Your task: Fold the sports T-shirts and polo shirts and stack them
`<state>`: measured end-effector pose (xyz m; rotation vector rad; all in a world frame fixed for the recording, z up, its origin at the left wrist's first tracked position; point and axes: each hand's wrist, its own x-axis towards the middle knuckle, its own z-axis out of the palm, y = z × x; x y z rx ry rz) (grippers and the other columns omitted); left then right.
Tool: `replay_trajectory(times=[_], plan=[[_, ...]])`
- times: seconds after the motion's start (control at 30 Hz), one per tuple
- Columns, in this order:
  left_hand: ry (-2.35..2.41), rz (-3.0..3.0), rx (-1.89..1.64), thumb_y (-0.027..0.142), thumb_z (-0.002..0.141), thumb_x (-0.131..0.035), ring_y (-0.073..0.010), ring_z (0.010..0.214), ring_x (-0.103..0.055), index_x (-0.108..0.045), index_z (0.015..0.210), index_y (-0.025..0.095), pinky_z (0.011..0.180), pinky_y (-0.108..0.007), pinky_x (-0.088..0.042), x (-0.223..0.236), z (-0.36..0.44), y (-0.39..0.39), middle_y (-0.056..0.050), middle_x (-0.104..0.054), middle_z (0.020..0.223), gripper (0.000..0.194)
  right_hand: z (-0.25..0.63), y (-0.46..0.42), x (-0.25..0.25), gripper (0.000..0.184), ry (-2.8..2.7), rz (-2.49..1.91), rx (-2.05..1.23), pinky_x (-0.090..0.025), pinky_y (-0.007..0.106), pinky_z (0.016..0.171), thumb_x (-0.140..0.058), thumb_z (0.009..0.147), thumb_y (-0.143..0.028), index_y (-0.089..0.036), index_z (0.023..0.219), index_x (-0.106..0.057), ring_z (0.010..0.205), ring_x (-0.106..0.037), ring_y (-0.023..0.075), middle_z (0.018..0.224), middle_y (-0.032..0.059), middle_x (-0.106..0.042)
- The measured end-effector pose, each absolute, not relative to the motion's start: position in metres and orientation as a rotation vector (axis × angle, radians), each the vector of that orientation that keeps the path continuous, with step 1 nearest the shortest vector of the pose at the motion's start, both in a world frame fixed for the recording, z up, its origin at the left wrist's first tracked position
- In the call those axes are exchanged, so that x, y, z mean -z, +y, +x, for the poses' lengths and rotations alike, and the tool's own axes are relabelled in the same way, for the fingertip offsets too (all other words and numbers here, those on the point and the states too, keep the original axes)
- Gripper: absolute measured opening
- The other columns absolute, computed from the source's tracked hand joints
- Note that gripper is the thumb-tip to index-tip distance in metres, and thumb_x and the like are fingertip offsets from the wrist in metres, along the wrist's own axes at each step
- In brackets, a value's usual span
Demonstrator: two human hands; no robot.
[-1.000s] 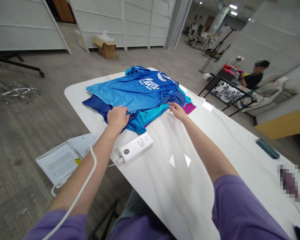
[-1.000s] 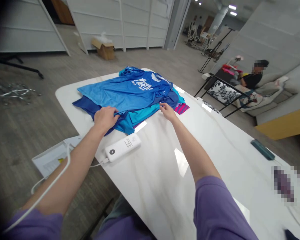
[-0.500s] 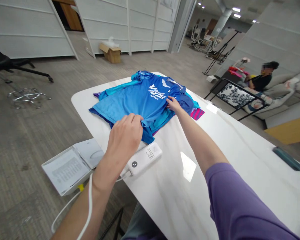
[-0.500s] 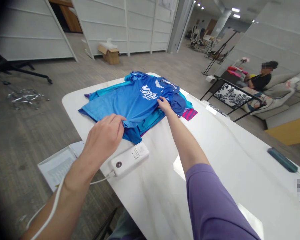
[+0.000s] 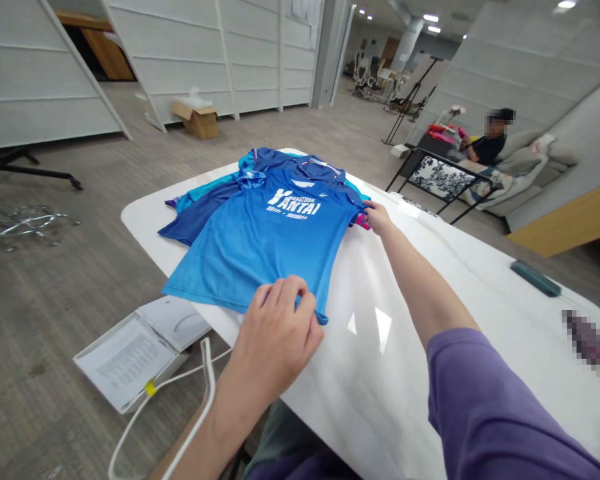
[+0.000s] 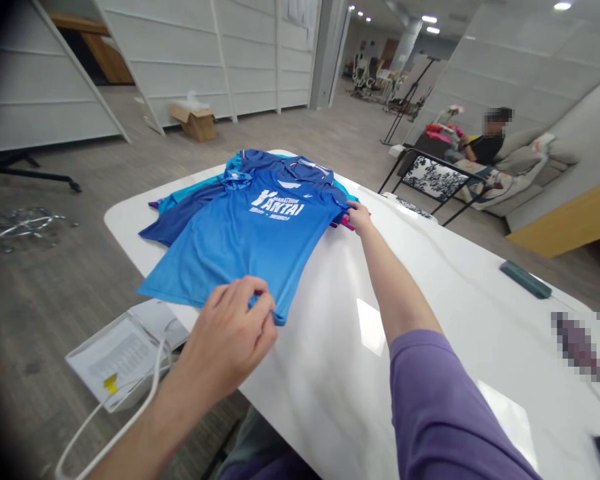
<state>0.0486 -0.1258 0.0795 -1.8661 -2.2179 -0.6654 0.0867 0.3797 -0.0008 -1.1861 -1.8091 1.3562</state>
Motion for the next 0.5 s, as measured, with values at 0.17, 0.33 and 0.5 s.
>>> replay_trajectory(times=[0.17,0.33,0.5], plan=[[-2.251,-2.295,0.541,0.024,0.112,-0.057,-0.0304,0.091,-0.076,-0.066,0.104,0.027,0.080,-0.050,-0.060,-0.062,0.137,-0.098,-0.007,-0.077,0.098,0.012,0.232,0.395,0.000,0.055,-1.720,-1.325,-1.322,-0.034,0.020,0.050,-0.068,0.089,-0.003,-0.010,0.143,-0.073,0.052,-0.045,0.0081,0.070,-0.0017,-0.063],[-2.080,-2.895,0.556,0.045,0.116,-0.061,-0.0291,0.108,-0.079,-0.067,0.113,0.025,0.085,-0.044,-0.062,-0.050,0.240,-0.072,-0.009,-0.081,0.120,0.021,0.395,0.391,0.015,0.048,-1.636,-1.504,-1.230,-0.040,0.021,0.053,-0.069,0.095,-0.005,-0.009,0.143,-0.073,0.055,-0.049,0.0091,0.073,0.0004,-0.066],[-1.701,-3.356,0.611,0.054,0.116,-0.063,-0.0270,0.114,-0.080,-0.068,0.119,0.025,0.091,-0.039,-0.062,-0.032,0.358,-0.063,-0.007,-0.081,0.127,0.030,0.564,0.368,0.024,0.046,-1.599,-1.728,-1.072,-0.047,0.022,0.058,-0.077,0.099,-0.017,-0.010,0.144,-0.074,0.060,-0.055,0.0112,0.075,0.0018,-0.067]])
